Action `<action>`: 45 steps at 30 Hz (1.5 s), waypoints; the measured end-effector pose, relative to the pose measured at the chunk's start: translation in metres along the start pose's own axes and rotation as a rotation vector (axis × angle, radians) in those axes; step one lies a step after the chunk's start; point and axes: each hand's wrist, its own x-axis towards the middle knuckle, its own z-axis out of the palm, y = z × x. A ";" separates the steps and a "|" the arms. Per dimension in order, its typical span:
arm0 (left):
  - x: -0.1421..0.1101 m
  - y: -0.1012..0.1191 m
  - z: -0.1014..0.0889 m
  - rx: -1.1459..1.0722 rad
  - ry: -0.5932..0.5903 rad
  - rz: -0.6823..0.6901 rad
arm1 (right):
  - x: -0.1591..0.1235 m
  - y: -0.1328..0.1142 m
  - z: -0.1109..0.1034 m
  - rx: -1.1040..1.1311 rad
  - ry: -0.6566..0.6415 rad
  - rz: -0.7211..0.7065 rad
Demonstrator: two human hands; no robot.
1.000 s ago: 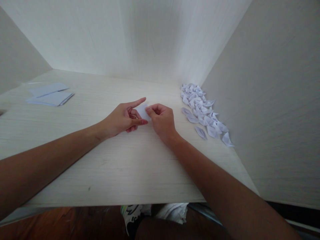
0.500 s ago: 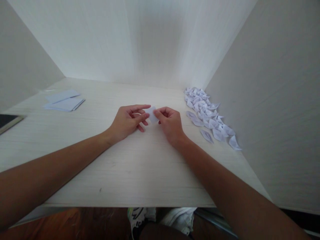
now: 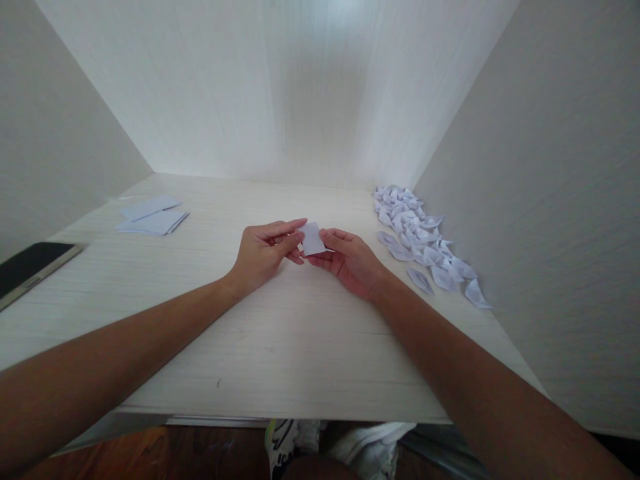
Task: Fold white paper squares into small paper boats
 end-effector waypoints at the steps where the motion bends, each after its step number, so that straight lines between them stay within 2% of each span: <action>1: 0.000 0.001 0.000 0.004 -0.001 0.007 | 0.000 0.000 0.000 0.020 -0.019 0.022; 7: -0.003 0.008 -0.001 0.042 0.017 -0.023 | 0.000 -0.003 0.001 0.079 -0.020 0.090; 16: -0.005 0.008 -0.010 -0.026 -0.177 -0.109 | 0.001 -0.004 0.005 -0.111 0.012 0.036; 23: -0.005 0.000 -0.020 -0.091 -0.253 -0.117 | 0.003 -0.004 0.001 -0.318 0.050 -0.032; 26: -0.005 0.003 -0.019 -0.115 -0.222 -0.177 | 0.006 0.001 0.003 -0.405 0.113 -0.110; 31: -0.006 0.006 -0.014 -0.071 -0.100 -0.294 | 0.012 0.014 0.011 -0.552 0.213 -0.227; 37: -0.003 0.005 -0.027 0.042 -0.028 -0.430 | 0.009 0.018 0.018 -0.793 0.243 -0.266; 41: 0.000 0.013 -0.046 0.149 -0.112 -0.481 | 0.000 0.015 0.029 -0.978 0.156 -0.259; 45: -0.001 0.019 -0.066 0.408 -0.296 -0.447 | -0.009 0.020 0.043 -1.142 0.081 -0.305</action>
